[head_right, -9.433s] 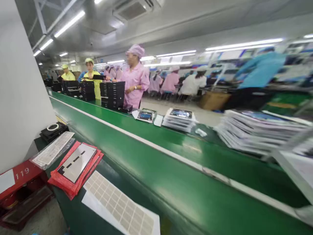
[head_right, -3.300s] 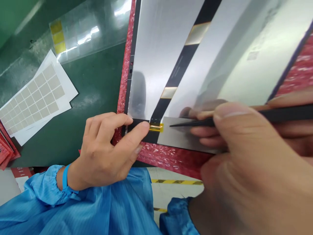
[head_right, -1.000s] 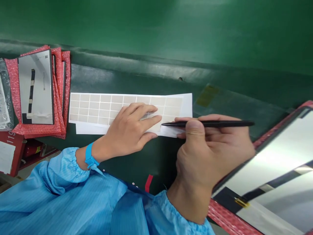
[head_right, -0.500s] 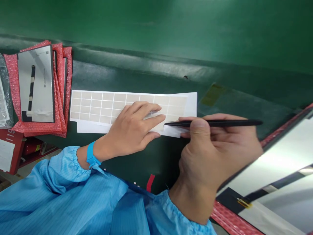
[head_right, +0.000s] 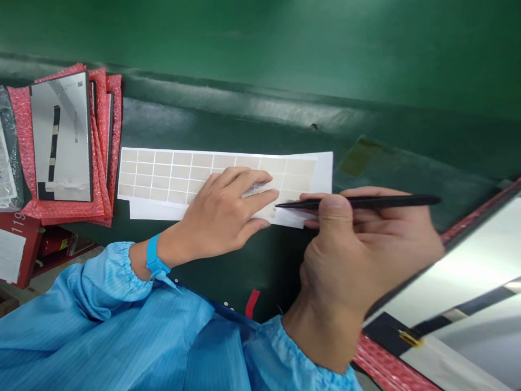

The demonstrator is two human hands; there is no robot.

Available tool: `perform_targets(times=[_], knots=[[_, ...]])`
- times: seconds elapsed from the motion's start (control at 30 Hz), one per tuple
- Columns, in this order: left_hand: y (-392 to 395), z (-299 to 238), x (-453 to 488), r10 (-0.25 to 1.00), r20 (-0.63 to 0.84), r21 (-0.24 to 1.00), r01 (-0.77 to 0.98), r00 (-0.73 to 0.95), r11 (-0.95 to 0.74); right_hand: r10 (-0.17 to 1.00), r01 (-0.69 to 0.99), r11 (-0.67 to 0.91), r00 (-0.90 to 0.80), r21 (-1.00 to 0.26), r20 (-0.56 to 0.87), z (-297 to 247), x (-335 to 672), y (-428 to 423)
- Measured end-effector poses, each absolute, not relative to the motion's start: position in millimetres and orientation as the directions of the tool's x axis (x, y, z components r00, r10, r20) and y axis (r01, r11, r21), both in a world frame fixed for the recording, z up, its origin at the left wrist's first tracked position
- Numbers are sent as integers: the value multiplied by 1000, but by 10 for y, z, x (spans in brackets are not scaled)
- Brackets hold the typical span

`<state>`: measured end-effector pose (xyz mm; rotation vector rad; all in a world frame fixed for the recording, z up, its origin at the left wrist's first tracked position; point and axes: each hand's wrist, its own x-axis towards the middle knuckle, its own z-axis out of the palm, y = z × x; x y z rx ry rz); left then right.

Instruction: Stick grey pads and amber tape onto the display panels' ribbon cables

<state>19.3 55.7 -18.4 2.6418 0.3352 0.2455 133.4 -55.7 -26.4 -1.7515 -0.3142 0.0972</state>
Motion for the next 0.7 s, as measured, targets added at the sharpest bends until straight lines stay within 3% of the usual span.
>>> perform_targets(times=[0.27, 0.37, 0.53, 0.7], knots=[[563, -179, 184, 274, 116, 480, 187, 955, -857, 262, 162, -179, 959, -970, 111, -290, 1329, -536], [580, -187, 193, 266, 111, 485, 182, 958, -856, 254, 152, -72, 958, -986, 129, -314, 1319, -532], [682, -275, 174, 225, 148, 467, 133, 963, -874, 154, 130, 80, 978, -988, 141, -161, 1375, -747], [704, -215, 158, 171, 313, 409, 30, 934, -912, 3, 172, -15, 985, -985, 172, 105, 1681, -1560]])
